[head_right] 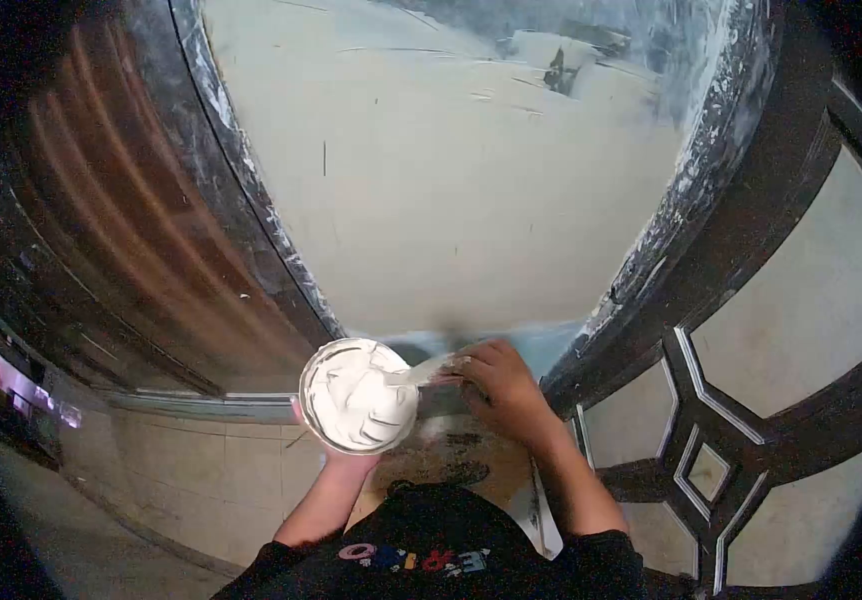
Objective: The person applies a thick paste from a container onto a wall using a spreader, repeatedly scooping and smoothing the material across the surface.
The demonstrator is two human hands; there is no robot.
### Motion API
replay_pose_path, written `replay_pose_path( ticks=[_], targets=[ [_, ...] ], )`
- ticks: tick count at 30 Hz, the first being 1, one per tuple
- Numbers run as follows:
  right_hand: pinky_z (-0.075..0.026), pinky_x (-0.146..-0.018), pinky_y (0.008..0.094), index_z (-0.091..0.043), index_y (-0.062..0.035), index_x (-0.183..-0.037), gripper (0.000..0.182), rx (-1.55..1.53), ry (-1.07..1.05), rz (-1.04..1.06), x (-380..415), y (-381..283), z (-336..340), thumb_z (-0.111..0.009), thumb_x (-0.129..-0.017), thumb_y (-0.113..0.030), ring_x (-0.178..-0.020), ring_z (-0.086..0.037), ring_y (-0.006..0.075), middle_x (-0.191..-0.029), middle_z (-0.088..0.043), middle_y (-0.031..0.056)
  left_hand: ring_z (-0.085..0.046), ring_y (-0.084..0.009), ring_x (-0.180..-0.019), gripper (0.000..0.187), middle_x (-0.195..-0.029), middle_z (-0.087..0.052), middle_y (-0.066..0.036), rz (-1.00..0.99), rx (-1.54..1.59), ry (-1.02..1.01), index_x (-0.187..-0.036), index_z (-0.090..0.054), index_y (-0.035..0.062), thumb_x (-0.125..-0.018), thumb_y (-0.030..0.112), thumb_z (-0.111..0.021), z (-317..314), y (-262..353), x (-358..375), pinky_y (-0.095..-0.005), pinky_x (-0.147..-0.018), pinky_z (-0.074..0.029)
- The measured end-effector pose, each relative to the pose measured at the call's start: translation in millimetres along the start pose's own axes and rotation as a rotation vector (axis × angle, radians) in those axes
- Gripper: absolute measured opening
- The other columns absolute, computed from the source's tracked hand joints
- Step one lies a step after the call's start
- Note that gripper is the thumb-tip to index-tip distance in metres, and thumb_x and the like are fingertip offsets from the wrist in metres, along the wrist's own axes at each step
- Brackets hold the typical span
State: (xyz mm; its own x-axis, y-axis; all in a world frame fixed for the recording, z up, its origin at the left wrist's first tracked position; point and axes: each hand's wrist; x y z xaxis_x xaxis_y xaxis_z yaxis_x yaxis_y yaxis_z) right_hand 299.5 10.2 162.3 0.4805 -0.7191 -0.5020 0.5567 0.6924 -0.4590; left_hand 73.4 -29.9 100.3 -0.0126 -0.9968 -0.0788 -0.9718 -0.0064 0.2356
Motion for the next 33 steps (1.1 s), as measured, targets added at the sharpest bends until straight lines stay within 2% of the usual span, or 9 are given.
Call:
replay_pose_path(
  ticks=[4, 5, 9, 10, 13, 20, 25, 29, 33],
  targets=[
    [-0.043, -0.096, 0.0444, -0.07, -0.0087, -0.096, 0.03, -0.067, 0.148, 0.006, 11, 6, -5, -0.064, -0.07, 0.006, -0.109, -0.055, 0.0337, -0.112, -0.064, 0.0095, -0.043, -0.0359, -0.132, 0.091, -0.147, -0.042, -0.012, 0.022, -0.046, 0.046, -0.145, -0.038, 0.0158, -0.08, 0.079, -0.034, -2, -9, 1, -0.0549, -0.11, -0.034],
    [-0.04, -0.101, 0.0436, -0.071, -0.0087, -0.098, 0.032, -0.156, 0.166, -0.02, 20, 17, -14, -0.064, -0.071, 0.007, -0.118, -0.052, 0.0358, -0.127, -0.058, 0.0131, -0.043, -0.0356, -0.132, 0.09, -0.147, -0.042, -0.011, 0.011, -0.036, 0.052, -0.144, -0.039, 0.0161, -0.081, 0.079, -0.034, -3, -11, 1, -0.0548, -0.11, -0.034],
    [-0.039, -0.105, 0.0391, -0.069, -0.0089, -0.11, 0.048, -0.372, 0.263, -0.213, 44, 41, -35, -0.051, -0.072, 0.013, -0.129, -0.047, 0.0366, -0.144, -0.045, 0.0209, -0.043, -0.0353, -0.132, 0.088, -0.147, -0.042, -0.011, 0.03, -0.06, 0.097, -0.144, -0.038, 0.0166, -0.082, 0.079, -0.032, -5, -18, 6, -0.0548, -0.11, -0.034],
    [-0.039, -0.105, 0.0391, -0.069, -0.0089, -0.11, 0.048, -0.373, 0.267, -0.215, 48, 43, -38, -0.051, -0.072, 0.013, -0.129, -0.047, 0.0366, -0.144, -0.045, 0.0209, -0.042, -0.0351, -0.133, 0.088, -0.148, -0.041, -0.01, 0.034, -0.062, 0.082, -0.145, -0.038, 0.0169, -0.082, 0.079, -0.032, -3, -20, 7, -0.055, -0.109, -0.034],
    [-0.043, -0.1, 0.0331, -0.068, -0.003, -0.106, 0.024, -0.577, 0.203, -0.431, 59, 55, -50, -0.053, -0.087, 0.003, -0.118, -0.056, 0.02, -0.127, -0.06, 0.0144, -0.043, -0.0355, -0.132, 0.089, -0.147, -0.041, -0.011, 0.029, -0.094, 0.103, -0.145, -0.038, 0.017, -0.082, 0.079, -0.031, -8, -26, 9, -0.0551, -0.109, -0.035],
    [-0.042, -0.099, 0.0314, -0.061, -0.0011, -0.116, 0.035, -0.589, 0.254, -0.511, 48, 37, -39, -0.045, -0.086, 0.003, -0.112, -0.057, 0.0179, -0.114, -0.064, 0.0119, -0.04, -0.0384, -0.133, 0.094, -0.149, -0.039, -0.013, 0.136, -0.055, 0.044, -0.146, -0.037, 0.0164, -0.079, 0.083, -0.031, 2, -31, 17, -0.0575, -0.109, -0.033],
    [-0.046, -0.093, 0.0325, -0.042, -0.0084, -0.143, 0.06, -0.715, 0.164, -0.438, 42, 47, -31, -0.053, -0.084, -0.003, -0.119, -0.05, 0.0196, -0.144, -0.044, 0.0089, -0.038, -0.0411, -0.134, 0.098, -0.15, -0.036, -0.015, 0.336, 0.283, -0.136, -0.147, -0.034, 0.0154, -0.078, 0.084, -0.026, 15, -23, 27, -0.0574, -0.111, -0.03],
    [-0.046, -0.096, 0.0351, -0.041, -0.0039, -0.143, 0.057, -1.281, 0.218, -0.627, 40, 54, -36, -0.055, -0.087, -0.003, -0.121, -0.05, 0.0213, -0.142, -0.045, 0.0098, -0.038, -0.0412, -0.135, 0.097, -0.151, -0.035, -0.015, 0.376, 0.154, -0.066, -0.148, -0.033, 0.0177, -0.078, 0.084, -0.027, 39, -16, 36, -0.0615, -0.109, -0.029],
    [-0.047, -0.096, 0.041, -0.035, -0.0067, -0.146, 0.063, -1.001, 0.27, -0.574, 48, 86, -79, -0.056, -0.087, 0.001, -0.12, -0.051, 0.0231, -0.134, -0.051, 0.0121, -0.039, -0.0407, -0.134, 0.094, -0.15, -0.037, -0.014, 0.262, -0.175, 0.067, -0.147, -0.035, 0.0181, -0.079, 0.083, -0.029, 51, -3, 43, -0.062, -0.109, -0.029]
  ],
)
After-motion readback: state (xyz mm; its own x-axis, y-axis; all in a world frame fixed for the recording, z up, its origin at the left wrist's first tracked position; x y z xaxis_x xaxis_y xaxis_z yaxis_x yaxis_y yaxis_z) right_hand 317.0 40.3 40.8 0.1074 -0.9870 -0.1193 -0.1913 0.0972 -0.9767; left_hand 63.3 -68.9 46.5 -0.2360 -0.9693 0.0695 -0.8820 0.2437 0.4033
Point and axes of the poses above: each hand's wrist, its own x-axis away from the middle knuckle, its own z-axis out of the back of the hand, y = z × x
